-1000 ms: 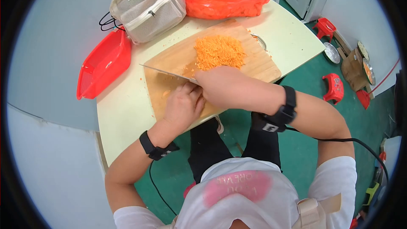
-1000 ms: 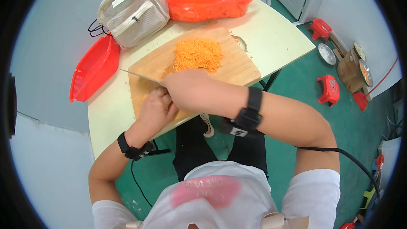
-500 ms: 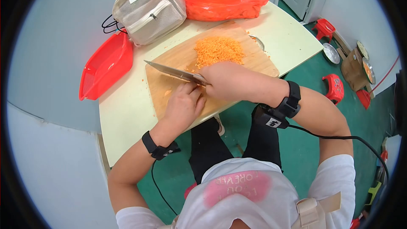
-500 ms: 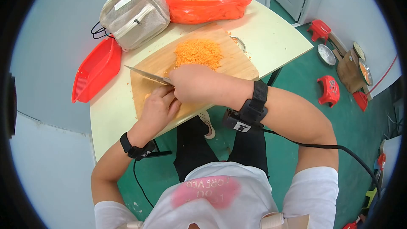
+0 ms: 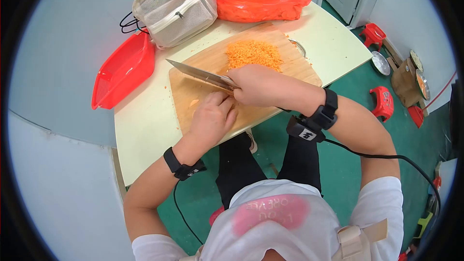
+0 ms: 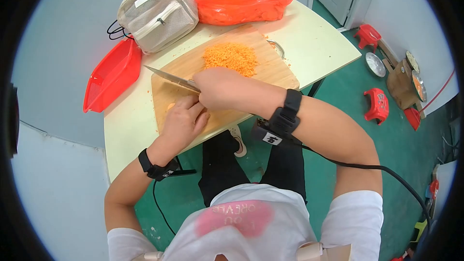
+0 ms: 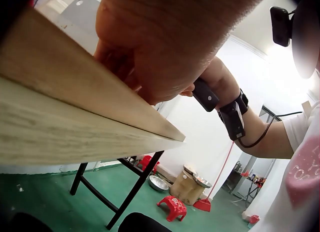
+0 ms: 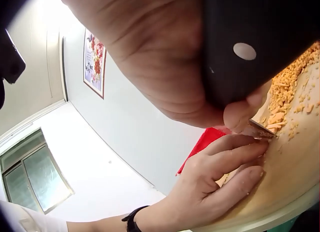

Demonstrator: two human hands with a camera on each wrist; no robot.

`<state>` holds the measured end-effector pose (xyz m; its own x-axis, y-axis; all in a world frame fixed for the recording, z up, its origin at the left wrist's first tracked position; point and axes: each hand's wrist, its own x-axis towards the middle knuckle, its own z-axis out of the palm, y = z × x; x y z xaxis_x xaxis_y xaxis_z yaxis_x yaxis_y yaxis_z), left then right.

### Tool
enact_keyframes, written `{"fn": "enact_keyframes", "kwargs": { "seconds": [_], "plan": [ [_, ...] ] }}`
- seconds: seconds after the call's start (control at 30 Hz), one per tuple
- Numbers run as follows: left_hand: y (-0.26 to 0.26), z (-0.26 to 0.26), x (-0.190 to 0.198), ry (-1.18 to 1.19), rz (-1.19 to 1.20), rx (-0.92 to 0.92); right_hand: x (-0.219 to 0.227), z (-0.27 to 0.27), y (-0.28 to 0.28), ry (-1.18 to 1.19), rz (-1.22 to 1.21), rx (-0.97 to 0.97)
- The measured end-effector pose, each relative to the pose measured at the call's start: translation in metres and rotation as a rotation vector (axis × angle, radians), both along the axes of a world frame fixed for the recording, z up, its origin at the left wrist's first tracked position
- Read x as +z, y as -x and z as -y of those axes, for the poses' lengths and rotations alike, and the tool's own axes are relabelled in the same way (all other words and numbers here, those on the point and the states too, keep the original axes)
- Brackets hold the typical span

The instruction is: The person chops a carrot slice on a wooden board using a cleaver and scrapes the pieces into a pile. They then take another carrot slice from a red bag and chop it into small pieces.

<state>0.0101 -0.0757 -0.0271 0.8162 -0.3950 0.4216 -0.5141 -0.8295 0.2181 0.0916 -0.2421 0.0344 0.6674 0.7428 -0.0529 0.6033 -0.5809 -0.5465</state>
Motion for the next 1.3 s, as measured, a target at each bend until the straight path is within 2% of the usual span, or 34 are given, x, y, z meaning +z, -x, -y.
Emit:
{"fn": "enact_keyframes", "kwargs": {
  "seconds": [0.1, 0.27, 0.4, 0.47, 0.6, 0.67, 0.87, 0.97, 1.17, 1.3],
  "plan": [
    [-0.002, 0.000, -0.005, 0.040, 0.005, -0.009, 0.007, 0.009, 0.008, 0.028, 0.017, -0.005],
    [-0.003, -0.001, -0.003, -0.020, 0.080, -0.016, 0.006, 0.006, 0.013, 0.077, 0.033, 0.040],
    [-0.003, -0.002, -0.009, 0.023, 0.059, -0.034, 0.001, -0.003, 0.007, 0.087, 0.035, 0.077],
    [-0.001, -0.001, 0.001, -0.025, -0.017, -0.015, 0.000, -0.012, -0.002, 0.073, 0.011, 0.057],
    [0.007, -0.004, 0.004, -0.098, -0.023, 0.018, -0.001, -0.009, -0.004, 0.018, 0.004, 0.057],
    [0.012, -0.007, 0.000, 0.059, -0.071, 0.034, 0.003, -0.006, -0.003, 0.026, -0.109, -0.007],
    [0.015, -0.009, 0.000, 0.059, -0.066, 0.056, 0.006, -0.006, -0.004, 0.027, -0.209, -0.042],
    [0.011, -0.006, 0.001, -0.047, -0.045, 0.043, 0.003, -0.005, -0.005, 0.008, -0.193, -0.018],
    [0.008, -0.007, 0.002, -0.088, -0.049, 0.024, 0.007, 0.003, -0.001, -0.046, -0.051, -0.039],
    [0.002, -0.013, 0.004, -0.081, -0.054, 0.011, 0.014, 0.018, -0.001, -0.103, -0.043, -0.068]
  ]
}}
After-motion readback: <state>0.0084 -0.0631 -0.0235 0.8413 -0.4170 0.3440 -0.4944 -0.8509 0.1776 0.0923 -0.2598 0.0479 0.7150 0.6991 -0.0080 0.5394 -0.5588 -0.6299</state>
